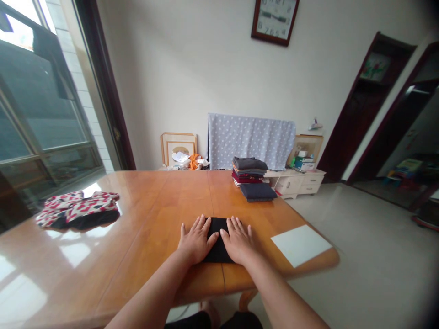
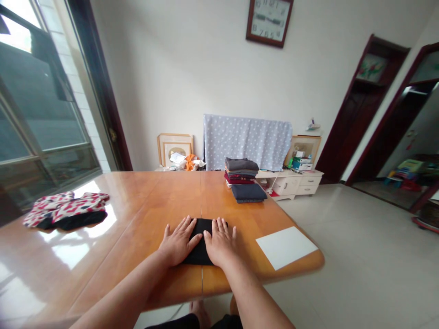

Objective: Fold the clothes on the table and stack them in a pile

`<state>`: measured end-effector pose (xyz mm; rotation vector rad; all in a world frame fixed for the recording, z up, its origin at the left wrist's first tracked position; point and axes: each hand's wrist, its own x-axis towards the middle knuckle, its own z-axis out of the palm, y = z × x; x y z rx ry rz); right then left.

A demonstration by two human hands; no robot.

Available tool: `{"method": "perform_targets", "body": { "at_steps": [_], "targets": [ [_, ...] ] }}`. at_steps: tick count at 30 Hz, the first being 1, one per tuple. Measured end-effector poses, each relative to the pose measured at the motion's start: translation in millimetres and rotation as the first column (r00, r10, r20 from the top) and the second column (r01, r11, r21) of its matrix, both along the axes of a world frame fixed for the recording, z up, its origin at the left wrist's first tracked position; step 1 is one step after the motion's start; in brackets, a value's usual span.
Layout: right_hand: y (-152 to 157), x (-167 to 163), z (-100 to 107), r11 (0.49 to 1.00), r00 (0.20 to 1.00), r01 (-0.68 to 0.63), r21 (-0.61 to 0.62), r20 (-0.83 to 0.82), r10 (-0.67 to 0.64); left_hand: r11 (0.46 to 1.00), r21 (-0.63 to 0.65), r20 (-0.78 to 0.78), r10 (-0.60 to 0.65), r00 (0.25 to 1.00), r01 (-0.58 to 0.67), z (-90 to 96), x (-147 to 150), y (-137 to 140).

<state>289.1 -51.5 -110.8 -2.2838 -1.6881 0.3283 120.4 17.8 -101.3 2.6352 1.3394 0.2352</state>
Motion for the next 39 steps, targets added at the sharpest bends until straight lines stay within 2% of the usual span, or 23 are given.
{"method": "perform_targets", "body": {
  "at_steps": [4, 7, 10, 12, 14, 20, 23, 26, 28, 30, 34, 39],
  "targets": [
    [-1.6, 10.1, 0.5, 0.998, 0.994, -0.042, 0.04, -0.102, 0.046, 0.999, -0.027, 0.031, -0.021, 0.999, 0.022, -0.5, -0.3, 1.7],
    [-11.0, 27.6, -2.2, 0.982, 0.959, -0.064, 0.18, -0.261, 0.11, 0.996, -0.068, 0.058, -0.049, 0.997, 0.053, 1.7, -3.1, 4.3],
    [-29.3, 50.6, -7.0, 0.938, 0.884, 0.077, 0.338, -0.457, 0.092, 0.997, -0.066, 0.094, -0.038, 0.995, 0.045, 6.4, -8.9, 5.3],
    [-43.9, 63.6, -10.0, 0.898, 0.836, 0.214, 0.385, -0.547, 0.035, 0.999, -0.03, 0.119, -0.02, 0.993, 0.024, 9.5, -13.5, 3.0],
    [-58.0, 70.9, -12.1, 0.863, 0.811, 0.299, 0.407, -0.584, -0.005, 1.0, 0.014, 0.134, -0.026, 0.991, 0.024, 11.0, -17.9, -2.5],
    [-86.7, 60.4, -13.4, 0.828, 0.844, 0.287, 0.482, -0.535, 0.019, 0.992, 0.072, 0.089, -0.109, 0.99, 0.103, 8.5, -25.1, -25.1],
    [-95.7, 55.2, -14.4, 0.841, 0.876, 0.254, 0.478, -0.483, 0.009, 0.979, 0.162, 0.102, -0.139, 0.985, 0.121, 14.8, -21.6, -33.0],
    [-104.0, 53.6, -15.2, 0.859, 0.922, 0.169, 0.484, -0.385, 0.036, 0.936, 0.233, 0.15, -0.301, 0.942, 0.262, 24.6, -10.3, -42.9],
    [-108.7, 51.7, -15.2, 0.863, 0.951, 0.103, 0.494, -0.304, 0.06, 0.894, 0.201, 0.167, -0.433, 0.886, 0.4, 27.8, 0.0, -51.4],
    [-112.0, 48.5, -14.9, 0.87, 0.969, 0.038, 0.491, -0.231, 0.088, 0.859, 0.147, 0.178, -0.511, 0.841, 0.491, 26.6, 9.7, -59.7],
    [-112.0, 42.4, -13.1, 0.88, 0.98, -0.011, 0.474, -0.171, 0.104, 0.863, 0.097, 0.215, -0.505, 0.836, 0.496, 18.1, 19.0, -67.7],
    [-109.8, 41.0, -8.6, 0.884, 0.961, 0.044, 0.465, -0.263, 0.09, 0.885, 0.074, 0.244, -0.463, 0.852, 0.459, 12.7, 19.0, -64.9]
  ]
}}
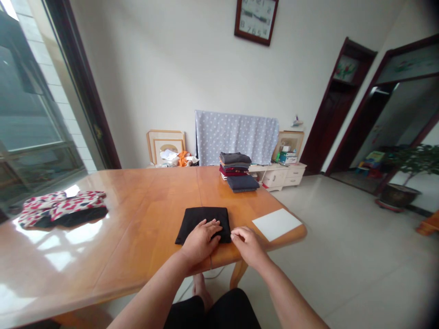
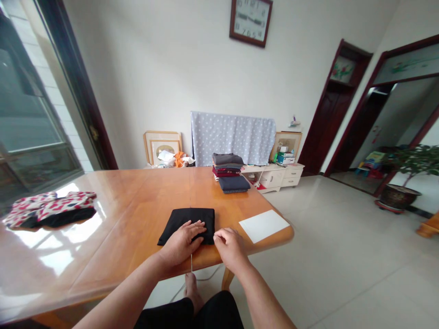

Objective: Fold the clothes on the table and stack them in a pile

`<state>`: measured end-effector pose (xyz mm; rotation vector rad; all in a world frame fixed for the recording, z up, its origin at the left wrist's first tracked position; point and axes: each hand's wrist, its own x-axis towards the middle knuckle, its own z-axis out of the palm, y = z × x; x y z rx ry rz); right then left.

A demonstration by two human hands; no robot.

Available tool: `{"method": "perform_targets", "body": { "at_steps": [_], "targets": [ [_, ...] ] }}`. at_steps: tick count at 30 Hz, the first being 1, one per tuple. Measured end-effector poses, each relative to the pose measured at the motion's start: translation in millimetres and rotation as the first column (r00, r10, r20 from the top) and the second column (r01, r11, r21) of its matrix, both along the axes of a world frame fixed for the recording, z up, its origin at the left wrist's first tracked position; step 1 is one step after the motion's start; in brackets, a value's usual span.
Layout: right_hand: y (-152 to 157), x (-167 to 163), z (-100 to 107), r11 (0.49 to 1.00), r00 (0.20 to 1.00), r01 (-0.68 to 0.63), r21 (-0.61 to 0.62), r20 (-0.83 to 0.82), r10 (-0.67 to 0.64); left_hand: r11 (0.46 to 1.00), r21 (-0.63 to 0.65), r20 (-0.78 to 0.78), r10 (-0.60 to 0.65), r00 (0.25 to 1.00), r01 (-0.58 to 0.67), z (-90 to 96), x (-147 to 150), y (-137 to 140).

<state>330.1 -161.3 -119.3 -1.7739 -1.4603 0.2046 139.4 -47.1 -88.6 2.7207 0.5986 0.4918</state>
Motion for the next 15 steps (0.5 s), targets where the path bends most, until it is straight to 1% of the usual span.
{"method": "perform_targets", "body": {
  "at_steps": [3, 8, 10, 12, 15],
  "targets": [
    [-3.5, -0.6, 2.4, 1.0, 1.0, 0.006, -0.02, 0.007, -0.006, 1.0, -0.007, 0.006, 0.03, 1.0, -0.03, -0.8, 1.3, 1.2],
    [-8.0, -8.1, 5.8, 0.998, 0.993, 0.026, -0.052, 0.115, -0.02, 0.995, -0.047, 0.041, 0.086, 0.995, -0.084, -2.6, 3.7, 1.5],
    [-6.4, -13.4, 7.1, 0.997, 0.988, 0.054, -0.06, 0.149, -0.045, 0.993, -0.066, 0.061, 0.105, 0.993, -0.101, -2.2, 3.5, 1.5],
    [-3.3, -18.4, 7.7, 0.992, 0.979, 0.11, -0.067, 0.177, -0.097, 0.993, -0.075, 0.06, 0.1, 0.993, -0.096, -0.5, 2.1, 1.1],
    [1.1, -20.7, 6.8, 0.982, 0.966, 0.178, -0.061, 0.203, -0.162, 0.997, -0.064, 0.029, 0.034, 0.999, -0.032, 3.5, -1.9, -0.7]
  ]
}}
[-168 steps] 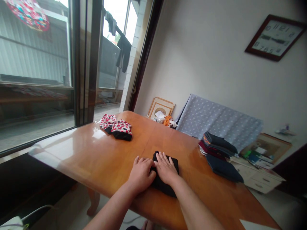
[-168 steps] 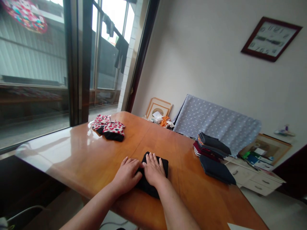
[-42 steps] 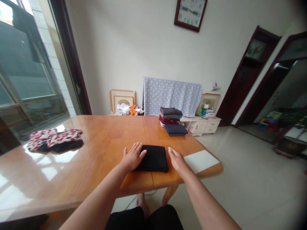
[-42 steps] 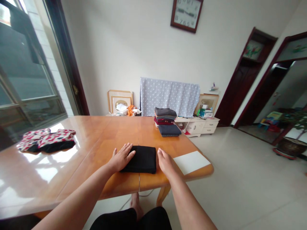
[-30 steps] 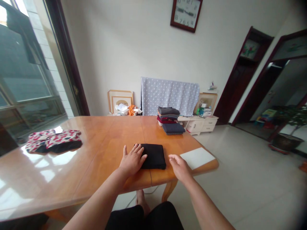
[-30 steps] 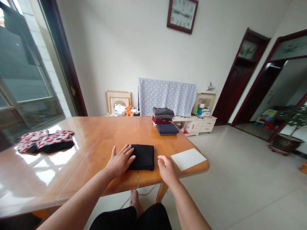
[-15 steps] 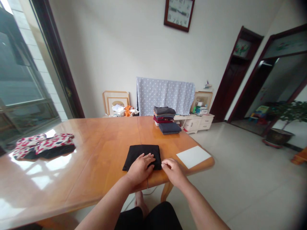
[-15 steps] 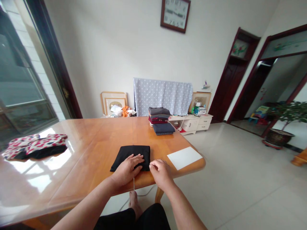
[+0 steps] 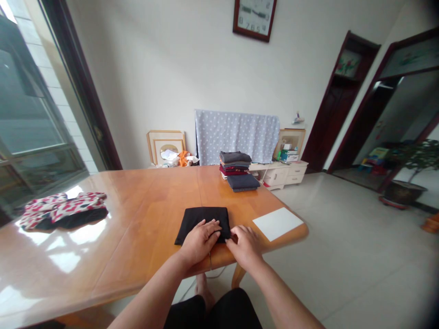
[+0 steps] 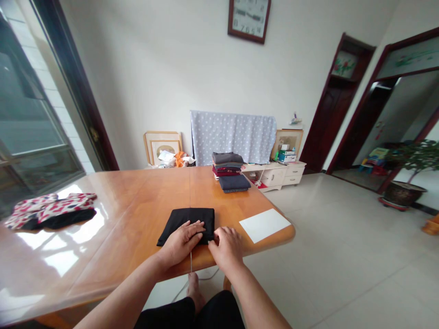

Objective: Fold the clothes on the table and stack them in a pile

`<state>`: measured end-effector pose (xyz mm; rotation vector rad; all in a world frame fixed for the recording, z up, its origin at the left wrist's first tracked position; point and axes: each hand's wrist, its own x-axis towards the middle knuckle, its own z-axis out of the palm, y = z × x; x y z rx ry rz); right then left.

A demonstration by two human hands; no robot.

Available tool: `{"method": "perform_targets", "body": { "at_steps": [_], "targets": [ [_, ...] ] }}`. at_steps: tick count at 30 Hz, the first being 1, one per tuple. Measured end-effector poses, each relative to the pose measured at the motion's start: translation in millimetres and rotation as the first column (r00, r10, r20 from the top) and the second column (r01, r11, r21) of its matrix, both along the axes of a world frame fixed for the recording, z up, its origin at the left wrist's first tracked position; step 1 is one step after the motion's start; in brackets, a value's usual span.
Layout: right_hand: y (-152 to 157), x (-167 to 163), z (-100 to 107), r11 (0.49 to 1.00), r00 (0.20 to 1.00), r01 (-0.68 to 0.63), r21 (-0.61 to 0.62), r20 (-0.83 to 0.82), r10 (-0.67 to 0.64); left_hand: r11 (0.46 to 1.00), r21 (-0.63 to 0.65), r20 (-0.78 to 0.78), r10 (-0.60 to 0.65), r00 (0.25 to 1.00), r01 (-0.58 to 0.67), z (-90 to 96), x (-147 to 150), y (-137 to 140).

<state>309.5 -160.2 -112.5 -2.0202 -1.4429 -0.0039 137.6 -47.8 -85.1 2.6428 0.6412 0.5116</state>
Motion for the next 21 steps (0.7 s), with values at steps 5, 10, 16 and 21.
{"method": "perform_targets", "body": {
  "at_steps": [5, 10, 16, 21],
  "targets": [
    [0.7, 12.4, -2.5, 0.999, 0.993, -0.039, 0.02, -0.111, 0.041, 0.997, 0.036, -0.022, -0.065, 0.998, 0.065, 3.1, -6.0, -3.6],
    [-3.3, 7.3, 0.2, 0.982, 0.983, -0.173, 0.071, -0.053, 0.177, 0.995, 0.054, -0.038, -0.077, 0.996, 0.079, 2.6, -7.2, -4.5],
    [-9.4, -8.4, -5.6, 0.965, 0.974, -0.216, -0.151, 0.031, 0.223, 0.996, 0.064, -0.03, -0.064, 0.998, 0.066, 0.7, -8.4, -6.8],
    [-6.8, -2.3, -9.2, 0.961, 0.976, -0.211, -0.176, 0.008, 0.216, 0.998, 0.02, -0.002, -0.067, 0.998, 0.067, 4.0, -9.1, -9.1]
  ]
}}
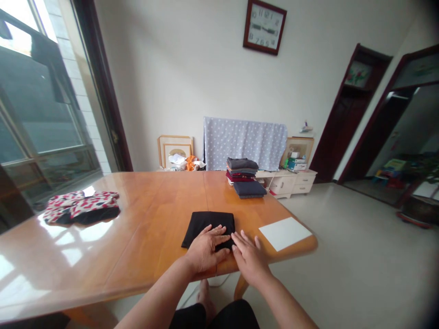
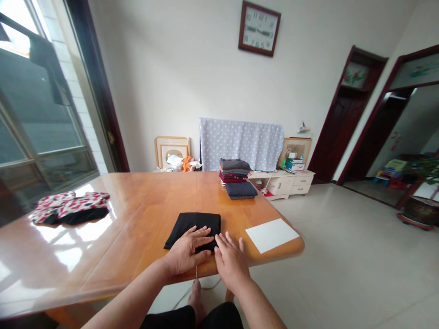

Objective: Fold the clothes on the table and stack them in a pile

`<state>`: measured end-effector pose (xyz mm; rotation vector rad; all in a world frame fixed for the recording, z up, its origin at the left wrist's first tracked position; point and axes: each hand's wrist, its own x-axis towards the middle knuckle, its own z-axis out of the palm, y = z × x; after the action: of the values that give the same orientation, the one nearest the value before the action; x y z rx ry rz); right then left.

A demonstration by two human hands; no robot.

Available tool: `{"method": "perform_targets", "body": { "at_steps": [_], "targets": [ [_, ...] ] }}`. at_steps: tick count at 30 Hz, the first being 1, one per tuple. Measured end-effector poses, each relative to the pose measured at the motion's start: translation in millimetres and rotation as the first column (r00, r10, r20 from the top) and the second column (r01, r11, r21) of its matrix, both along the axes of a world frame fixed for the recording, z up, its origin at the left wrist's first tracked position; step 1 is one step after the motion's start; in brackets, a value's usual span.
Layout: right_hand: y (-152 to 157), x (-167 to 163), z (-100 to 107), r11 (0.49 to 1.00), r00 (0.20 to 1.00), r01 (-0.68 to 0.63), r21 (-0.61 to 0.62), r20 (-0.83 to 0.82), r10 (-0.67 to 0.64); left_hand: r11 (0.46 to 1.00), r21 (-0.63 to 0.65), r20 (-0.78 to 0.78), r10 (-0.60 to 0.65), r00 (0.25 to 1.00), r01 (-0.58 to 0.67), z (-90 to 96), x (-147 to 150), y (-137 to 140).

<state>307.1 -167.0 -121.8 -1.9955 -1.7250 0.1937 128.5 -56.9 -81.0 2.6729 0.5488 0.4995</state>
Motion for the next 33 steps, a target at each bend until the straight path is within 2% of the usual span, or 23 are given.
{"method": "perform_targets", "body": {
  "at_steps": [6, 9, 12, 14, 17, 19, 22, 25, 29, 33],
  "targets": [
    [3.9, 5.9, -6.5, 0.999, 0.996, 0.002, 0.032, -0.085, 0.001, 0.987, -0.122, 0.105, 0.113, 0.988, -0.1, 1.4, -14.4, 5.3],
    [4.9, 10.2, -6.9, 0.996, 0.98, 0.017, 0.085, -0.199, 0.0, 0.978, -0.148, 0.116, 0.162, 0.98, -0.144, 1.9, -17.8, 8.8],
    [10.2, 19.1, -1.8, 0.98, 0.909, 0.113, 0.165, -0.416, -0.035, 0.975, -0.116, 0.118, 0.205, 0.972, -0.192, 9.7, -9.4, 11.2],
    [17.2, 27.4, 3.8, 0.959, 0.813, 0.206, 0.197, -0.58, -0.055, 0.975, -0.064, 0.12, 0.219, 0.968, -0.213, 17.7, 2.7, 10.7],
    [32.5, 40.8, 12.8, 0.943, 0.659, 0.293, 0.158, -0.748, -0.08, 0.968, 0.002, 0.089, 0.248, 0.964, -0.25, 25.8, 26.4, 5.8],
    [45.2, 48.5, 17.9, 0.947, 0.603, 0.299, 0.119, -0.793, -0.091, 0.95, 0.01, 0.025, 0.313, 0.95, -0.313, 25.5, 42.4, 1.3],
    [66.0, 57.0, 23.0, 0.959, 0.577, 0.275, 0.072, -0.81, -0.104, 0.894, 0.022, -0.085, 0.447, 0.891, -0.447, 18.8, 61.6, -2.7],
    [85.9, 62.1, 24.1, 0.968, 0.564, 0.251, -0.007, -0.811, -0.152, 0.851, 0.047, -0.149, 0.524, 0.839, -0.523, 12.4, 71.0, -0.1],
    [106.0, 67.8, 19.8, 0.979, 0.549, 0.189, -0.078, -0.818, -0.172, 0.817, -0.075, -0.177, 0.554, 0.814, -0.572, 9.5, 68.3, 9.7],
    [116.5, 75.2, 13.1, 0.985, 0.519, 0.129, -0.118, -0.838, -0.168, 0.798, -0.248, -0.059, 0.554, 0.831, -0.549, 4.9, 59.2, 19.2]
  ]
}}
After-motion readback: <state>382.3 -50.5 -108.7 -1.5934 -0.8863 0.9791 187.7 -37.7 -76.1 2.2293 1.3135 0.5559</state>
